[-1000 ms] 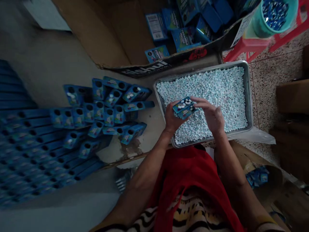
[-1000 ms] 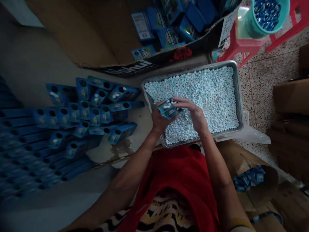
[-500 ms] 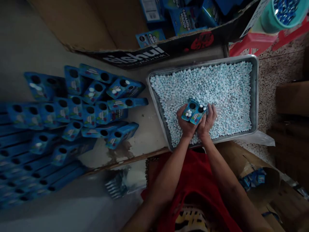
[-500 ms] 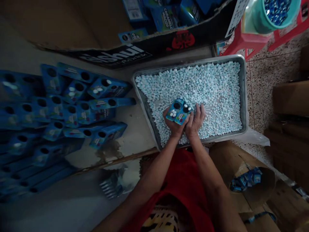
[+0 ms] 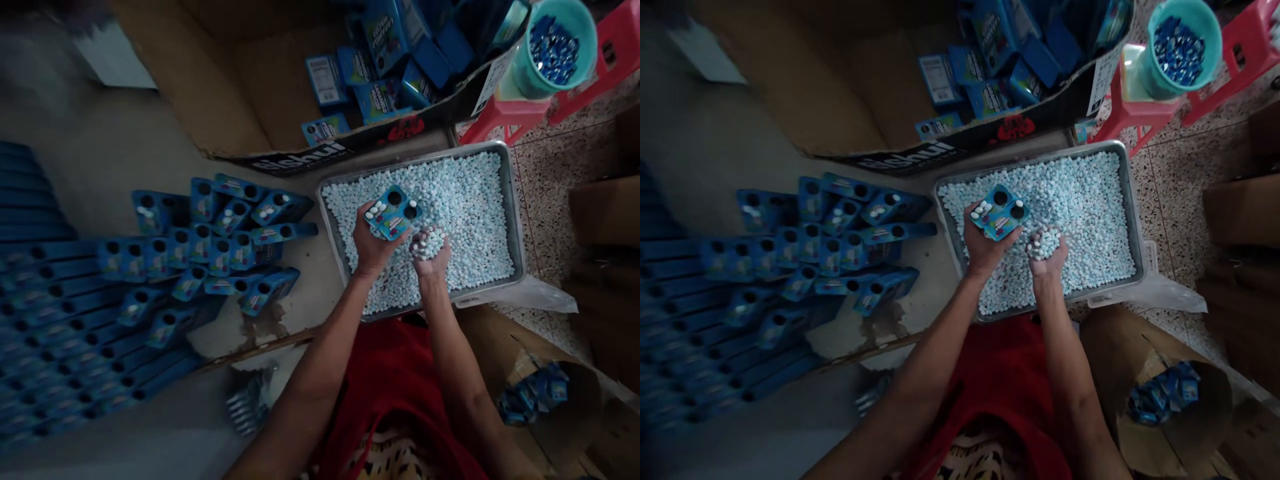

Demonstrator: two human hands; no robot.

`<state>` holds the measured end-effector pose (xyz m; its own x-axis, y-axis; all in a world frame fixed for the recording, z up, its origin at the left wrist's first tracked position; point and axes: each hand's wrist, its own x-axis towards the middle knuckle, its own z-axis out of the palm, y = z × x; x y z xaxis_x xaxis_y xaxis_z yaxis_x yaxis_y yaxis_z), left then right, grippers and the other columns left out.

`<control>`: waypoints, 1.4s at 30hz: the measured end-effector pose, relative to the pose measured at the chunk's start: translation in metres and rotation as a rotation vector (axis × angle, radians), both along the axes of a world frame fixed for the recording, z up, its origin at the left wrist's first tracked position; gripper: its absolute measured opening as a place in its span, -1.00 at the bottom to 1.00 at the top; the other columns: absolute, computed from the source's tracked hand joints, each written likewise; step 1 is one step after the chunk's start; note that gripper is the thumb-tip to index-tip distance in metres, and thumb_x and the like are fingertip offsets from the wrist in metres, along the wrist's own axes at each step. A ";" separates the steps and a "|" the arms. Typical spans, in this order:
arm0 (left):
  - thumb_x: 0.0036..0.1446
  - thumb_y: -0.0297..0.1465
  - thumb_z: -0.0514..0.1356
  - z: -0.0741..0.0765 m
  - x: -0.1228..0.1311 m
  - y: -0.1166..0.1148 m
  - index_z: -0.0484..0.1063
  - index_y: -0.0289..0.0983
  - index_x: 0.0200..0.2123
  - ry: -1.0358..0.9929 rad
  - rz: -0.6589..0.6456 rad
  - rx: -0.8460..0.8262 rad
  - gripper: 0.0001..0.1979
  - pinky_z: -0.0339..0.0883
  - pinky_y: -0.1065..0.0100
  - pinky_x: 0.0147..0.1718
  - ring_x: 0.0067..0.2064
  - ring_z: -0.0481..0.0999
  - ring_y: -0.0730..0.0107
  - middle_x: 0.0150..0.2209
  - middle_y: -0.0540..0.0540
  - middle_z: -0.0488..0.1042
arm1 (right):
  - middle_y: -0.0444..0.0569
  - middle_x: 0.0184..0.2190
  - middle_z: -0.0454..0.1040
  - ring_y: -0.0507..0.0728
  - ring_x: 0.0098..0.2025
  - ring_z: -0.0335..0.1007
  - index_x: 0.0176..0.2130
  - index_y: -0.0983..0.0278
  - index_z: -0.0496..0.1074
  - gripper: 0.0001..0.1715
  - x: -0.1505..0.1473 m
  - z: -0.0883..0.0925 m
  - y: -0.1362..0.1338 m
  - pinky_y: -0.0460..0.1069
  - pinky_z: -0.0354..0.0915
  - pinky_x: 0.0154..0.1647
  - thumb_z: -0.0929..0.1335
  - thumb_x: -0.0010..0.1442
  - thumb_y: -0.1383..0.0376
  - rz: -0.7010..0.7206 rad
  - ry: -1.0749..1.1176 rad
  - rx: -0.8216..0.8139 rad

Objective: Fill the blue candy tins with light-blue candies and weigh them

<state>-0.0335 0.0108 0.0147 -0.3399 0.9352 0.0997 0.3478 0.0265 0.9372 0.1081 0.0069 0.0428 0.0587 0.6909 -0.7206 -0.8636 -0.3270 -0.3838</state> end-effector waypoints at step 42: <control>0.00 -0.09 0.58 -0.001 -0.084 -0.044 0.41 -0.21 0.24 -0.050 -0.355 -0.180 -0.19 0.55 -0.05 0.18 0.17 0.64 -0.06 0.18 -0.25 0.59 | 0.23 0.19 0.49 0.40 0.29 0.37 0.05 0.20 0.60 -0.55 0.000 -0.034 0.057 0.37 0.29 0.38 0.48 0.25 0.05 0.793 -1.806 0.324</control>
